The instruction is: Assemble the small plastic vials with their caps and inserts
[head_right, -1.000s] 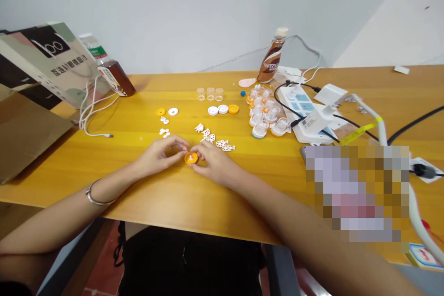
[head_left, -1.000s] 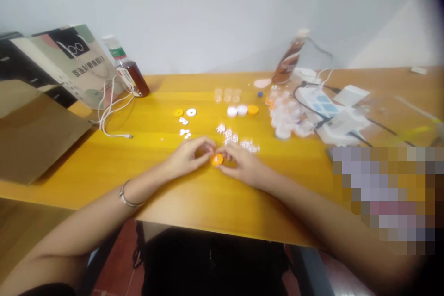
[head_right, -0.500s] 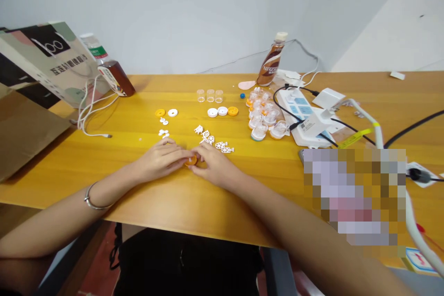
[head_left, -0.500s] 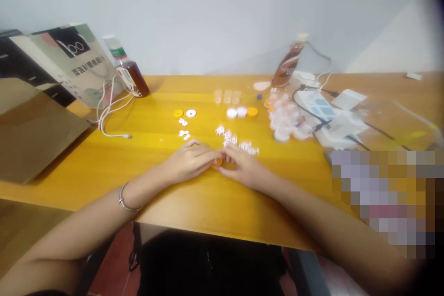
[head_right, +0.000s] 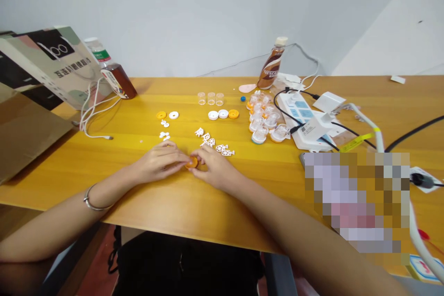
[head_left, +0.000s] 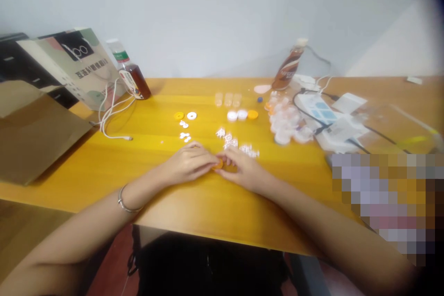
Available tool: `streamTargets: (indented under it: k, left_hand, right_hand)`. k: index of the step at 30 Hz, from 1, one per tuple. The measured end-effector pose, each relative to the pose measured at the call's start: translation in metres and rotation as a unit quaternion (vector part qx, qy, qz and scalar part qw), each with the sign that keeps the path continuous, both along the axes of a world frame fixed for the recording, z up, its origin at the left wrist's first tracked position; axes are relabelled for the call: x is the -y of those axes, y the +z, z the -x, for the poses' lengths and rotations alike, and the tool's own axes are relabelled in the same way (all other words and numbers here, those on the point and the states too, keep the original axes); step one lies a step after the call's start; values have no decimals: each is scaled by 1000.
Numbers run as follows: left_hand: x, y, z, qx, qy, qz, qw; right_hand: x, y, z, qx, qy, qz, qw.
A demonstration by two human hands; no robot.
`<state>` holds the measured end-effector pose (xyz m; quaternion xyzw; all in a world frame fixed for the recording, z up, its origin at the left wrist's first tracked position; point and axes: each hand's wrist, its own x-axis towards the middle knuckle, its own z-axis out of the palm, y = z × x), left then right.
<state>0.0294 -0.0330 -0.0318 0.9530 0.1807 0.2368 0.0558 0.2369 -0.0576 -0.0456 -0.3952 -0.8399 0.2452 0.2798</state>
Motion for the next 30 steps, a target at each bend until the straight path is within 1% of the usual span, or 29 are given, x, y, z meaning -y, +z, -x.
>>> streamTargets:
  k: [3,7,11,15,20,25,30]
  left_hand:
    - [-1,3,2,11,20,26,999]
    - [-2,7,3,-10,46,41,998]
    - [-4,4,2,-3,54,72,996]
    - [-4,2,1,4,66,91,994]
    - [-4,6,4,-34,39,104,993]
    - [-6,5,9,-48,1,87,995]
    - [-7,3,11,-58,-8,65,996]
  right_hand:
    - [1,1,0,-1,-8,-5,1000]
    - [-1,-2,1,-19,-3,-16,1000]
    - [-3,-7,1,-48,15,-27,998]
    - [-4,-9,1,-61,2,-29,998]
    - [-4,-8,0,-52,-10,-24,998]
    - [-3,-7,-1,-56,5,-24,998]
    - [-3,-8,-1,-62,7,-24,998]
